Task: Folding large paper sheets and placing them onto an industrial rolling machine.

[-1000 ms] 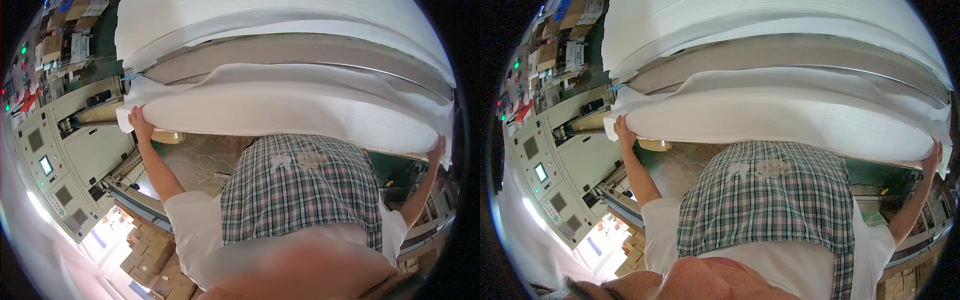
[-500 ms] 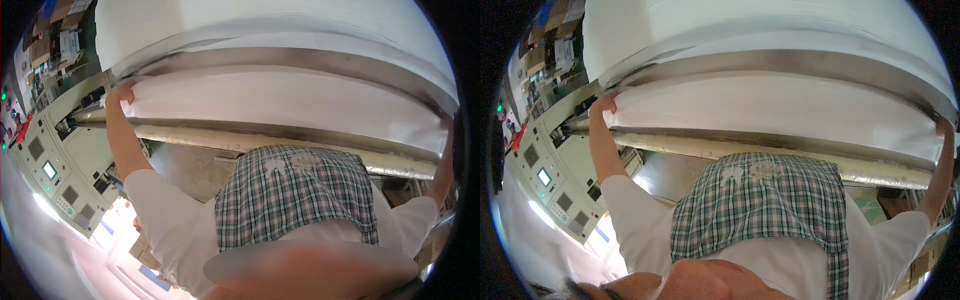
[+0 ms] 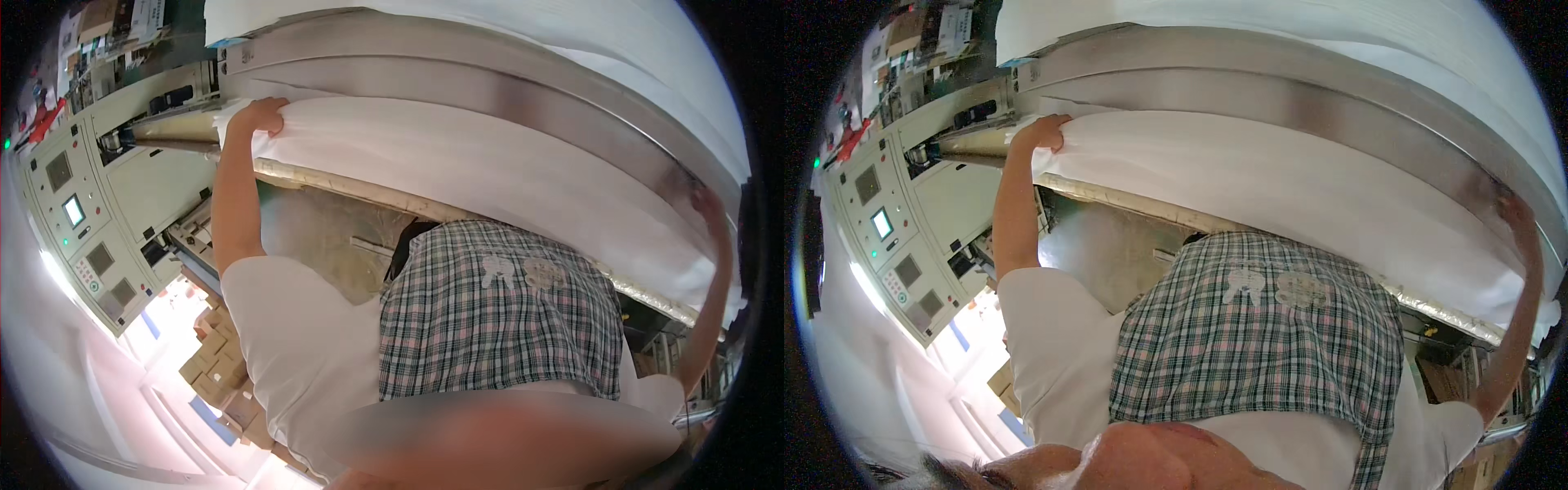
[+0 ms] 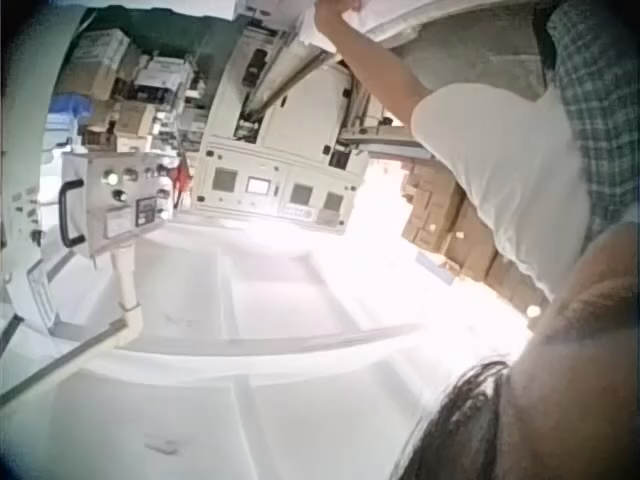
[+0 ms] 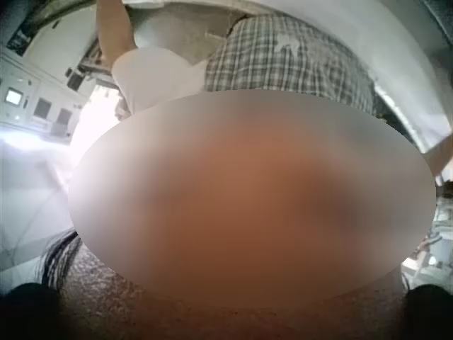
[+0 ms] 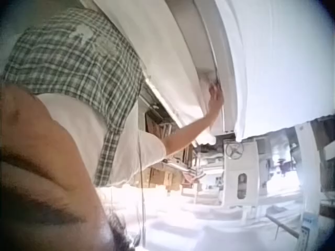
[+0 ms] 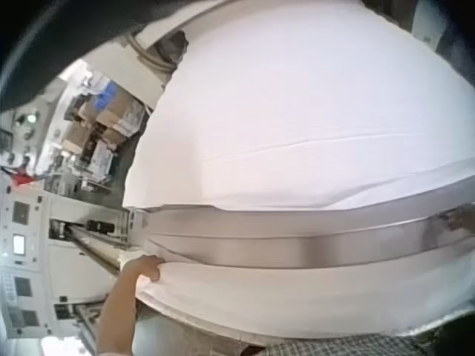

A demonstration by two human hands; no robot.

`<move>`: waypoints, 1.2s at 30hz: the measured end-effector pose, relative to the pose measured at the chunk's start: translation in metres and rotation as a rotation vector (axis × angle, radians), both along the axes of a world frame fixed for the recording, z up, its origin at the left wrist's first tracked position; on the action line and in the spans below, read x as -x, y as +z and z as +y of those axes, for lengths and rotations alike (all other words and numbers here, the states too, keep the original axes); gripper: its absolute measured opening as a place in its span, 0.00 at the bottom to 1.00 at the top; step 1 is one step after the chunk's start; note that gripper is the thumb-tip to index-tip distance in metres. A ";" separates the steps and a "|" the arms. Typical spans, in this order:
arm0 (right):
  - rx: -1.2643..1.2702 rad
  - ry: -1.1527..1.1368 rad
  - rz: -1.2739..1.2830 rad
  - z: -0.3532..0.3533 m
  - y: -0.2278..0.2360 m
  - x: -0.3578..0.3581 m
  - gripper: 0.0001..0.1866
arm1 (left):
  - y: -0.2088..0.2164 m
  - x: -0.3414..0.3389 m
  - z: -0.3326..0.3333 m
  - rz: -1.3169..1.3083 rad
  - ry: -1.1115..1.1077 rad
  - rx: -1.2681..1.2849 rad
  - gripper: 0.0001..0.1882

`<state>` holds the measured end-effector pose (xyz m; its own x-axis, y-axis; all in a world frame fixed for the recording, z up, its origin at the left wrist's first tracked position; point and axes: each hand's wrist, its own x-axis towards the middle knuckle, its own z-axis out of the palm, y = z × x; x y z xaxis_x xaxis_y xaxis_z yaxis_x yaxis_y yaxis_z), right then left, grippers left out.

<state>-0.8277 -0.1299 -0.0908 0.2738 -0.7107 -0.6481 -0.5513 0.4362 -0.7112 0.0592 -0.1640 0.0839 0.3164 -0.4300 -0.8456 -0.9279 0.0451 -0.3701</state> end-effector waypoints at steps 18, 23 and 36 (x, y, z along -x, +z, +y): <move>0.209 0.636 -0.109 -0.096 0.062 -0.801 0.13 | -0.011 -0.081 0.022 0.559 -0.355 0.179 0.33; -0.157 0.423 -0.293 -0.093 0.060 -0.921 0.19 | 0.004 -0.101 0.011 0.836 -0.391 0.113 0.32; 0.721 0.715 -0.503 -0.147 0.143 -0.954 0.27 | -0.062 -0.132 -0.070 1.063 -0.230 -0.259 0.31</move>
<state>0.1261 -0.2772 0.0518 0.8808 -0.4499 0.1477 -0.0898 -0.4649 -0.8808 0.1910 -0.2339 0.0215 -0.6850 -0.1572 -0.7114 -0.7267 0.2177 0.6516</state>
